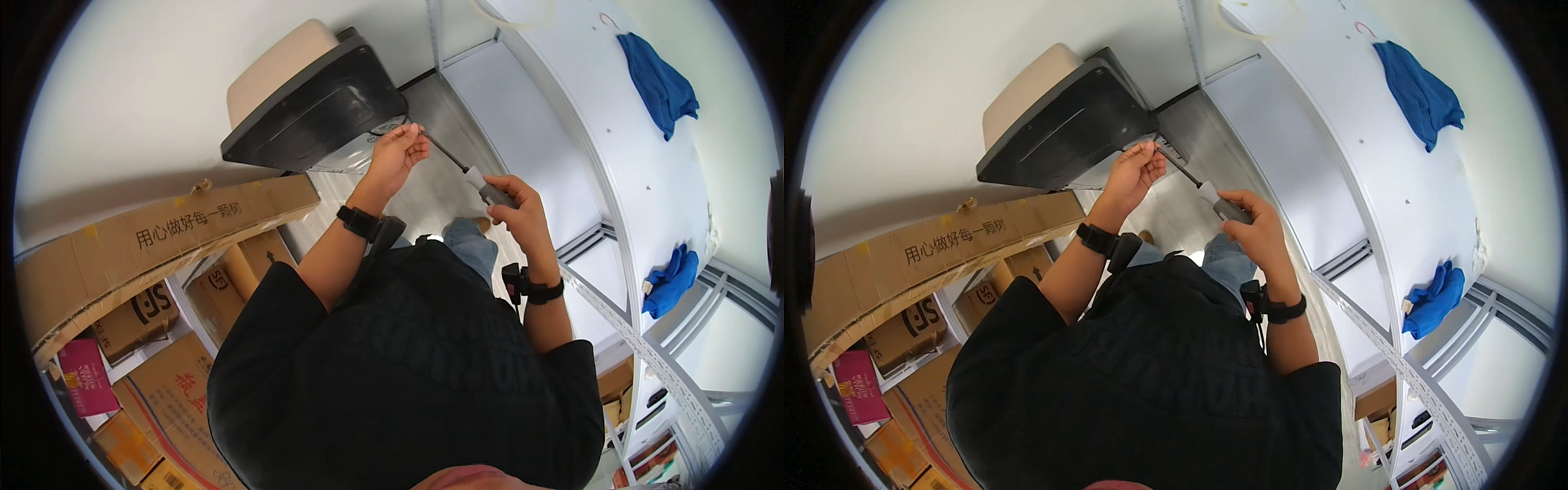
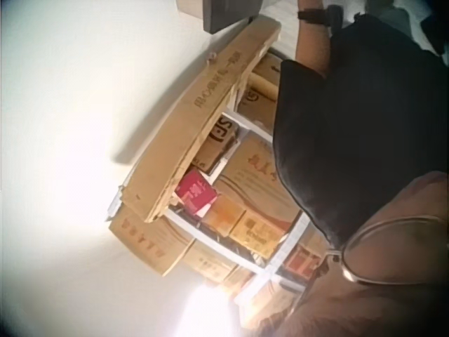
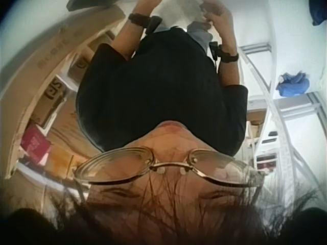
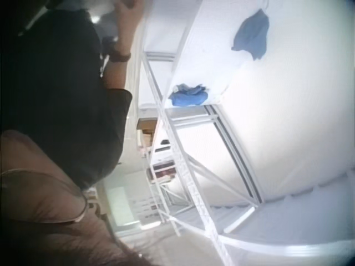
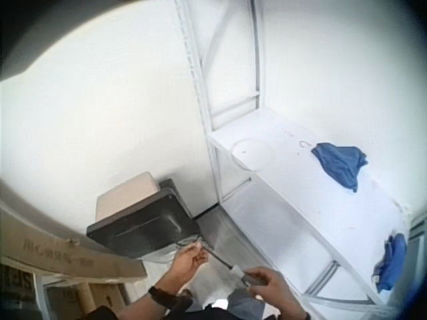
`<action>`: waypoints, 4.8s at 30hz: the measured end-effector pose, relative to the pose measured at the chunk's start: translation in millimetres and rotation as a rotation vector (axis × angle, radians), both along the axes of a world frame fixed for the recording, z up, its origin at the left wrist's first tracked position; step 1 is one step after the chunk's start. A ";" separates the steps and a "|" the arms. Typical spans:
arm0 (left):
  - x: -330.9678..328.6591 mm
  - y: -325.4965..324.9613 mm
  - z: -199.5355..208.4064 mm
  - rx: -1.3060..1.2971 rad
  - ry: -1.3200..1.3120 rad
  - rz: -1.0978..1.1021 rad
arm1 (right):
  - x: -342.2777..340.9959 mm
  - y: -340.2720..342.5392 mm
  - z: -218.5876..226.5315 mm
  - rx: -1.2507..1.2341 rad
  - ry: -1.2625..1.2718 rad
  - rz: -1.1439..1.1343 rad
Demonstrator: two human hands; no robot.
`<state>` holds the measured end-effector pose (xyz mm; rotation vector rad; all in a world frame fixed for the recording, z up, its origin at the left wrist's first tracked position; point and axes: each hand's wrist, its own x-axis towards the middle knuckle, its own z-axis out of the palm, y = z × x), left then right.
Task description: The person mounts a beige and black electronic device onto a white wall shelf using a screwdriver to secure multiple screws. They then wipe the device with a blue cloth and continue tightening screws on the back panel.
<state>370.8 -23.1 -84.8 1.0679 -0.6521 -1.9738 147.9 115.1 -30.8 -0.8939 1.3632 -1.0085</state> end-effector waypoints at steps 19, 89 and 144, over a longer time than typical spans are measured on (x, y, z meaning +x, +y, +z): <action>309.5 22.9 -58.9 0.094 -0.003 0.099 | 288.9 -24.9 -31.2 0.213 -0.022 0.052; 317.7 -48.1 -37.3 -0.842 -1.176 0.000 | 390.9 -18.0 -65.8 0.389 -0.372 -0.314; 325.2 -46.1 -56.9 -1.034 -1.035 0.044 | 358.6 -22.4 -60.7 0.232 -0.405 -0.185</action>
